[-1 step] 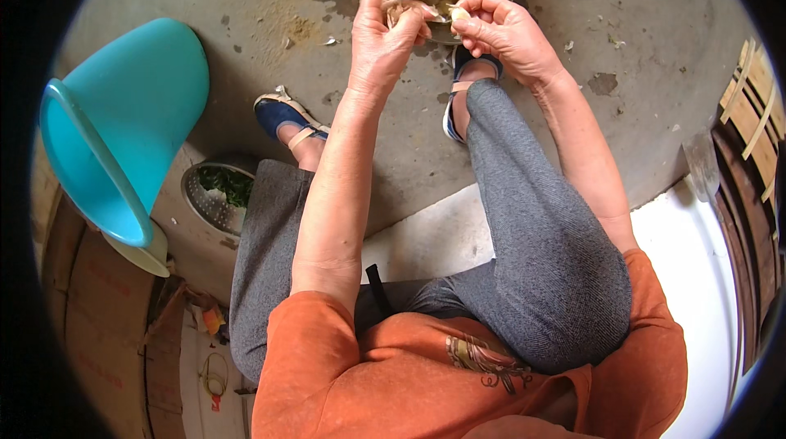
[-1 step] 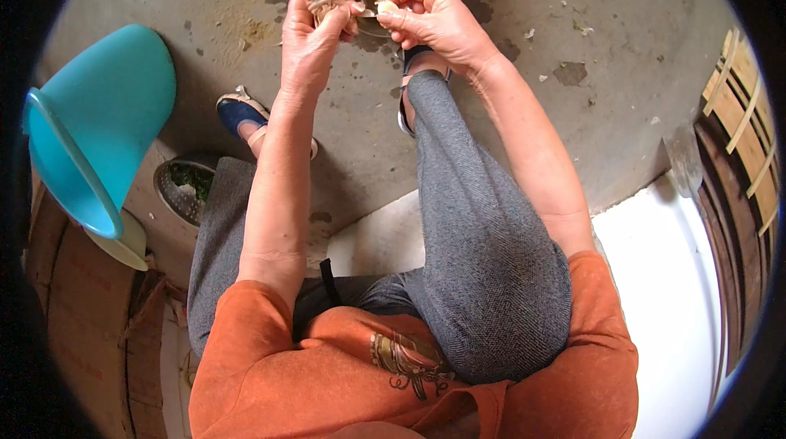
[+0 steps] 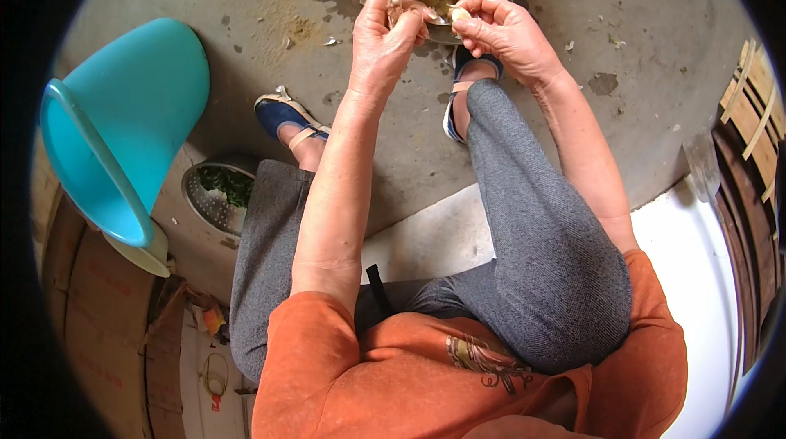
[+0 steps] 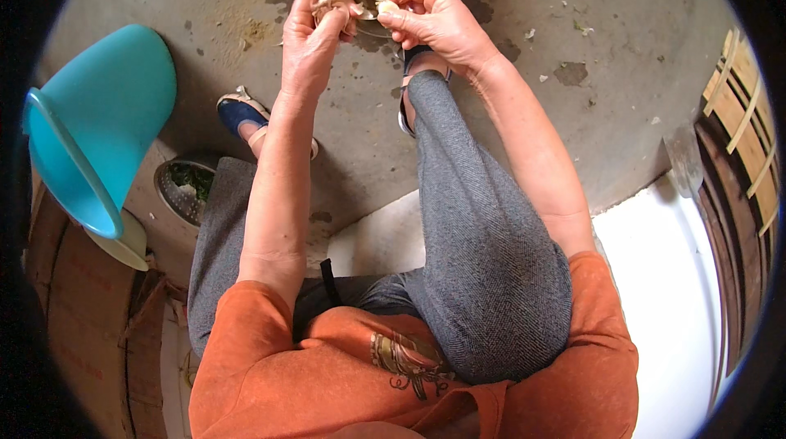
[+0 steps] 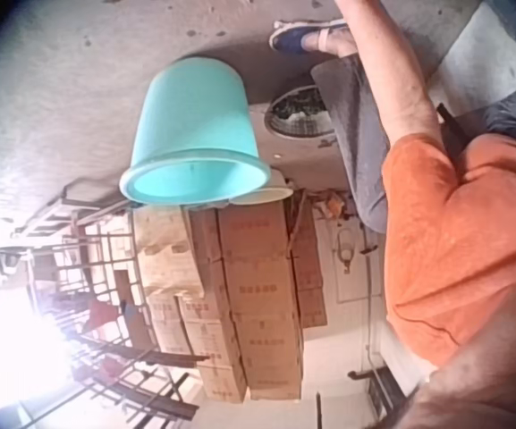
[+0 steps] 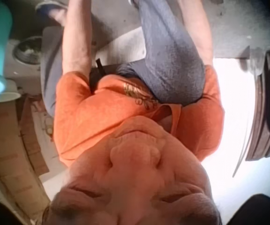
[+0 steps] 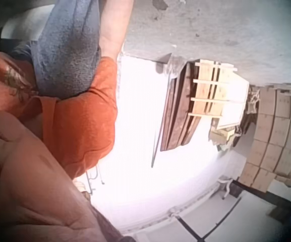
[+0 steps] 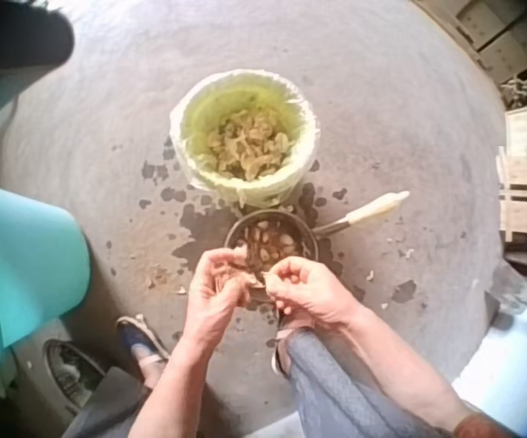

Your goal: The person sits on the floor and peels garlic cloves by hand, placing the peeled cloves into a metal bowl. The person handles the cloves one at a time and discards the skins onto the floor.

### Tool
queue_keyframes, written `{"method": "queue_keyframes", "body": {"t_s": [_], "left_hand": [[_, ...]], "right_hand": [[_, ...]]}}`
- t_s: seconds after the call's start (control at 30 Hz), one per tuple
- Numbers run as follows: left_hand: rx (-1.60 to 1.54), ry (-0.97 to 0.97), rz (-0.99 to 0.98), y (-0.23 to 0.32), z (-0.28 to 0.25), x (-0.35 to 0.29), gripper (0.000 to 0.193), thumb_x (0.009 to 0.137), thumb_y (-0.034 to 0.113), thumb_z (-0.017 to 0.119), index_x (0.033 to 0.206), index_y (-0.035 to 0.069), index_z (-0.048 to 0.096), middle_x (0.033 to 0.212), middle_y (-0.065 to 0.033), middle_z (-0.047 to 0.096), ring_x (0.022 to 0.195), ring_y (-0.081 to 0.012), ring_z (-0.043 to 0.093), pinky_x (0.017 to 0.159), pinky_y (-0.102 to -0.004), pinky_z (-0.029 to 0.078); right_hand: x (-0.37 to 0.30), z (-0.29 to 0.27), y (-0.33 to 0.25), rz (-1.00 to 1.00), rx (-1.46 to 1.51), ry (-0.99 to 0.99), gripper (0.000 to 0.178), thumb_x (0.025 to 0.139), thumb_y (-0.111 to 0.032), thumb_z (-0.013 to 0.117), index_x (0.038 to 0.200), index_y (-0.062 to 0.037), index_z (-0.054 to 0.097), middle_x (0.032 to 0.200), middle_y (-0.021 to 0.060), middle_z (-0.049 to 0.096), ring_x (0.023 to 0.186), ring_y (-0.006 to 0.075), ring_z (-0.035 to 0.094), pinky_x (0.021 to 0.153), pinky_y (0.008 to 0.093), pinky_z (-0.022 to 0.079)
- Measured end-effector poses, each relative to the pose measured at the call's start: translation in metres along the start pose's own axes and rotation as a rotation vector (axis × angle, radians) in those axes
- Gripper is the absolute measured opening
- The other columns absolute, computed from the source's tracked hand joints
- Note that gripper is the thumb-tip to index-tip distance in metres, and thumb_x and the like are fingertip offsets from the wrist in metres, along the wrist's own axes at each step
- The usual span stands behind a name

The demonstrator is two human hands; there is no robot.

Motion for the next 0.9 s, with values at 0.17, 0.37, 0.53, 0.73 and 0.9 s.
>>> {"method": "queue_keyframes", "body": {"t_s": [0.17,0.37,0.53,0.73,0.9], "left_hand": [[0.157,-0.104,-0.016,0.004,0.010,-0.003,0.015,0.084,0.009,0.067,0.098,0.003,0.065,0.082,0.0019,0.063,0.072,-0.0035,0.054,0.065,-0.0186,0.046],[0.196,-0.115,0.049,-0.004,0.005,-0.002,0.009,0.085,0.009,0.067,0.090,0.002,0.064,0.081,0.0027,0.062,0.074,-0.0034,0.052,0.066,-0.0193,0.045],[0.193,-0.029,0.048,-0.004,0.003,-0.007,0.009,0.086,0.008,0.064,0.094,0.003,0.062,0.084,0.0038,0.061,0.076,-0.0030,0.052,0.069,-0.0189,0.043],[0.094,0.046,0.020,-0.008,0.006,-0.014,0.005,0.085,0.008,0.063,0.087,0.004,0.061,0.078,0.0049,0.059,0.070,-0.0018,0.050,0.062,-0.0181,0.042],[0.068,0.056,0.055,-0.001,0.008,-0.011,0.004,0.085,0.007,0.062,0.086,0.005,0.059,0.074,0.0059,0.057,0.064,-0.0008,0.047,0.057,-0.0166,0.039]], "right_hand": [[0.000,0.007,-0.003,0.023,-0.024,-0.075,0.030,0.082,-0.017,0.071,0.106,-0.0027,0.059,0.082,-0.0017,0.061,0.064,0.0041,0.053,0.059,0.0192,0.046],[0.001,0.006,-0.003,-0.014,-0.145,-0.056,0.025,0.086,-0.020,0.068,0.104,-0.0037,0.060,0.083,-0.0024,0.060,0.066,0.0021,0.052,0.058,0.0143,0.043],[-0.002,0.012,-0.008,-0.006,-0.072,-0.011,0.022,0.086,-0.021,0.067,0.099,-0.0040,0.060,0.079,-0.0010,0.061,0.062,0.0029,0.053,0.054,0.0166,0.044],[-0.003,0.015,-0.008,0.073,-0.050,-0.233,0.020,0.089,-0.018,0.063,0.103,-0.0043,0.059,0.080,-0.0022,0.060,0.065,0.0011,0.053,0.057,0.0143,0.043],[0.000,0.008,-0.013,0.069,0.041,-0.189,0.020,0.086,-0.018,0.067,0.098,-0.0024,0.062,0.074,-0.0040,0.057,0.060,0.0004,0.049,0.053,0.0135,0.041]]}}
Point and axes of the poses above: each hand's wrist, its own x-axis towards the middle knuckle, its own z-axis out of the palm, y = z × x, the point moved 7 cm from there along x, towards the middle knuckle
